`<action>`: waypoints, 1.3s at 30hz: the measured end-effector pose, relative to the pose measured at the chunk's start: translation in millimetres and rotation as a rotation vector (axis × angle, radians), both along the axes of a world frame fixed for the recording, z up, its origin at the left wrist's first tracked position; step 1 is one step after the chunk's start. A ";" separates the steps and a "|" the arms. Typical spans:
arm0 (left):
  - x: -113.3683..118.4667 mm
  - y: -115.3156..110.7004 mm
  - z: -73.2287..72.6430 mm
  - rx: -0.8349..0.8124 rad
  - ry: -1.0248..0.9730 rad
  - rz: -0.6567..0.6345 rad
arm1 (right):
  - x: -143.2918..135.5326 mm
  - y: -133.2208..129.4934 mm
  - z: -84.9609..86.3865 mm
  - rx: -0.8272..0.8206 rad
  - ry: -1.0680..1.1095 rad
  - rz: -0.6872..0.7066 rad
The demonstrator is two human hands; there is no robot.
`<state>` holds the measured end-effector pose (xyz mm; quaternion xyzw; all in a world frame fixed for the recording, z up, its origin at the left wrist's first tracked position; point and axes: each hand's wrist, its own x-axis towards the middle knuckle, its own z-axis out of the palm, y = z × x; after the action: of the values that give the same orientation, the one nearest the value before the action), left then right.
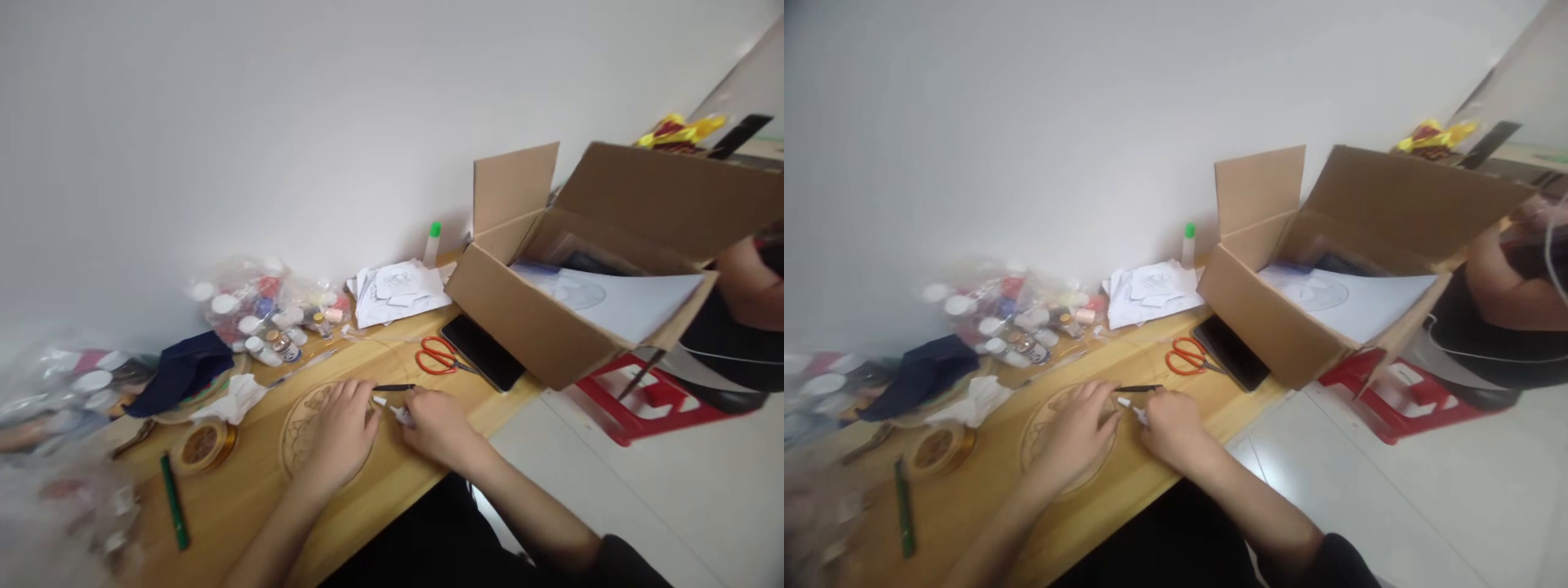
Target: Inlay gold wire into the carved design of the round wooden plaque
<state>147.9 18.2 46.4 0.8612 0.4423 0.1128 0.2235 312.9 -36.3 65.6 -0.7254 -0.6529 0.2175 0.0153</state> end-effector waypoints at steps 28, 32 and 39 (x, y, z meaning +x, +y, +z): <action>43.0 79.5 19.2 0.049 0.407 -0.075 | -9.5 31.7 -13.8 0.040 0.146 -0.221; 38.7 81.6 20.8 0.092 0.371 -0.011 | -14.6 24.1 -1.3 0.063 0.105 -0.174; 20.6 64.0 22.1 0.095 0.312 -0.009 | 162.7 14.2 131.9 0.401 -0.307 -0.484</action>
<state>168.5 82.2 68.5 0.8798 0.4620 -0.0027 0.1115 475.6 -22.1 197.4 -0.8659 -0.4866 -0.0367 0.1101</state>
